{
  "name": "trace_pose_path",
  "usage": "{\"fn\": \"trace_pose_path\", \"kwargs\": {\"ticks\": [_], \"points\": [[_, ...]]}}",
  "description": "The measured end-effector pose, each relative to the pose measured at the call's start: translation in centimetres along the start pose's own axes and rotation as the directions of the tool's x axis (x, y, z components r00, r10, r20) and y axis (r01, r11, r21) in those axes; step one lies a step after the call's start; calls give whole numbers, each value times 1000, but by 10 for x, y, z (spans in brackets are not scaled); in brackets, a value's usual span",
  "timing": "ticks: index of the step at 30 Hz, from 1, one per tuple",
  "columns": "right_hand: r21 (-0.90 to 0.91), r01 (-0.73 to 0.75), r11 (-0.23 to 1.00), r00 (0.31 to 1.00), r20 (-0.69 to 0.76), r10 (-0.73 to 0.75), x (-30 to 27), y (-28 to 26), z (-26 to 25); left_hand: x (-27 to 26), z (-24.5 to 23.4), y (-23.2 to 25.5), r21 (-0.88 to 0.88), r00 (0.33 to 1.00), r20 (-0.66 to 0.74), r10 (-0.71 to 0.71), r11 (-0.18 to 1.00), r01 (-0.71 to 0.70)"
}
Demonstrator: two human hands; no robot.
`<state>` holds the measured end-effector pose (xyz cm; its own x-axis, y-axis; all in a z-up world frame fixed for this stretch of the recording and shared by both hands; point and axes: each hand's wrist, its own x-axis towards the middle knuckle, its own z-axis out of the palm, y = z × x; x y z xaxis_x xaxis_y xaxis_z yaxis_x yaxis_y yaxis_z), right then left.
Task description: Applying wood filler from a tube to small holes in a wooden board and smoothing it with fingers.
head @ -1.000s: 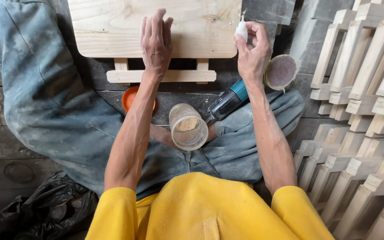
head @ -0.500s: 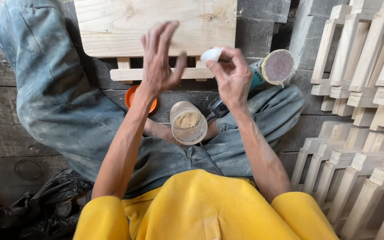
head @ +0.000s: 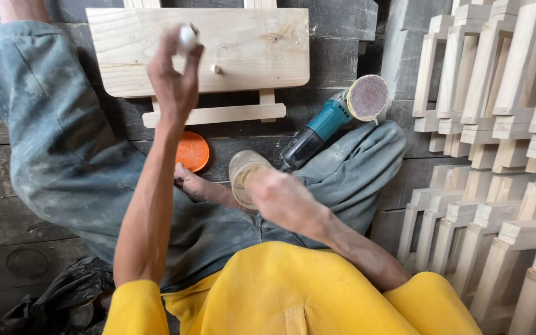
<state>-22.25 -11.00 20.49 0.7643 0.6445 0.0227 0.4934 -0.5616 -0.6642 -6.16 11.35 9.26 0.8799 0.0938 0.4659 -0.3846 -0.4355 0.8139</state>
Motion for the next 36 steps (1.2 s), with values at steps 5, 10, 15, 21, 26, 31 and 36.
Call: {"fn": "trace_pose_path", "kwargs": {"ticks": [5, 10, 15, 21, 26, 31, 36], "points": [[-644, 359, 676, 848, 527, 51, -22, 49, 103, 0, 39, -86, -38, 990, -93, -103, 994, 100], [-493, 592, 637, 508, 842, 181, -44, 149, 240, 2, 38, -76, 13, 984, -143, -102, 994, 105], [-464, 581, 669, 368, 883, 292, -33, 127, 219, 1, 37, -78, 47, 986, -145, -83, 995, 91], [-498, 537, 681, 391, 862, 322, -12, 74, 144, 3, 36, -73, 64, 986, -145, -88, 993, 98], [-70, -247, 966, 673, 705, 223, 33, 2, -29, 6, 34, -65, 37, 984, -143, -104, 993, 111], [94, -246, 965, 966, 109, 236, 83, 84, -73, 7, 34, -62, 20, 984, -146, -103, 994, 107], [-90, -311, 946, 897, -357, 261, 125, 214, -20, 6, 34, -65, 33, 984, -140, -113, 992, 119]]}}
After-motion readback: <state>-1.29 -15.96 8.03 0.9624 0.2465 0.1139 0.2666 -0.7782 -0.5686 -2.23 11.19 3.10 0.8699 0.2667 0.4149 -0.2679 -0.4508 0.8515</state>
